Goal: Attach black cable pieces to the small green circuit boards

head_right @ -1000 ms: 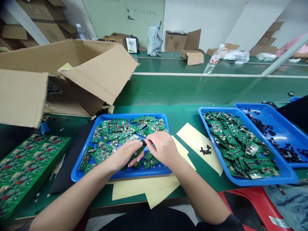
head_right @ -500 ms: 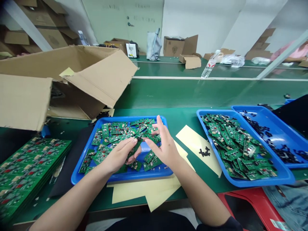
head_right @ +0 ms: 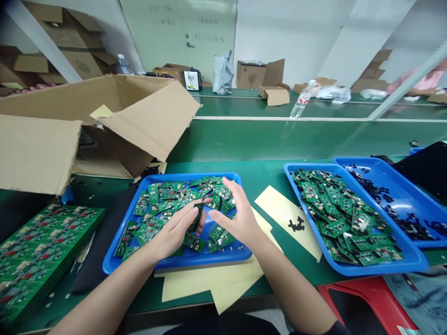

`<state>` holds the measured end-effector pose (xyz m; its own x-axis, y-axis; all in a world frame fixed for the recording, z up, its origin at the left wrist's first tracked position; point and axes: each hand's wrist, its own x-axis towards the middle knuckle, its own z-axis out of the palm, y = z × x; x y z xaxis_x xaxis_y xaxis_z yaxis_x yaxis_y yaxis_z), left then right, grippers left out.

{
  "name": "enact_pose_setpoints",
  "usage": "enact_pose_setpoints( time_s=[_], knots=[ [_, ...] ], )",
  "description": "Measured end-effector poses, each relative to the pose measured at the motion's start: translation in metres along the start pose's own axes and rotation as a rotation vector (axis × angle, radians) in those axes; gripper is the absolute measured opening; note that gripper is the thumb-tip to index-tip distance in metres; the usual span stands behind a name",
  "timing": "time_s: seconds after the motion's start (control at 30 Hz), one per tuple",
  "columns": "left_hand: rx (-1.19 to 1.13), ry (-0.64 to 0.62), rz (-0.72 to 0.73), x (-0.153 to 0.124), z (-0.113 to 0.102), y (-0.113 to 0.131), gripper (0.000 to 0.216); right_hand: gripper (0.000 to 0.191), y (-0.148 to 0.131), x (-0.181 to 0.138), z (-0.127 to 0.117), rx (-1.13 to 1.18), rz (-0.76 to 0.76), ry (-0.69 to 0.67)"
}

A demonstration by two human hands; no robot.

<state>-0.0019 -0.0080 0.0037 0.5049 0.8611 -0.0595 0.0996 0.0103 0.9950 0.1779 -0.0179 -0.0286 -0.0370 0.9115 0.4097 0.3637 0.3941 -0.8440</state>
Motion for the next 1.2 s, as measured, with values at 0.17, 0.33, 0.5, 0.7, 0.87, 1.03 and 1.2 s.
enact_pose_setpoints(
  time_s=[0.17, 0.33, 0.5, 0.7, 0.87, 1.03, 1.2],
  knots=[
    [0.289, -0.025, 0.064, -0.003, 0.002, 0.004, 0.034, 0.02, -0.008, 0.004, -0.006, -0.091, -0.131, 0.002],
    [0.401, -0.092, 0.098, -0.002, 0.001, 0.001, 0.043, 0.002, -0.01, 0.002, -0.003, -0.018, -0.142, 0.009],
    [0.475, -0.155, 0.134, -0.001, -0.002, 0.0, 0.04, 0.011, -0.013, 0.0, -0.005, 0.155, 0.055, -0.028],
    [0.412, -0.113, 0.19, 0.004, -0.004, -0.011, 0.03, 0.012, -0.015, -0.001, -0.007, 0.191, 0.115, -0.048],
    [0.428, 0.053, 0.32, 0.008, -0.006, -0.018, 0.022, 0.013, -0.015, -0.001, -0.006, 0.171, -0.051, -0.003],
    [0.564, 0.191, 0.507, 0.009, -0.01, -0.016, 0.022, 0.018, -0.018, 0.0, -0.003, 0.102, -0.357, 0.051],
    [0.585, 0.257, 0.596, 0.008, -0.01, -0.015, 0.022, 0.022, -0.02, 0.001, 0.0, 0.039, -0.514, 0.069]
  ],
)
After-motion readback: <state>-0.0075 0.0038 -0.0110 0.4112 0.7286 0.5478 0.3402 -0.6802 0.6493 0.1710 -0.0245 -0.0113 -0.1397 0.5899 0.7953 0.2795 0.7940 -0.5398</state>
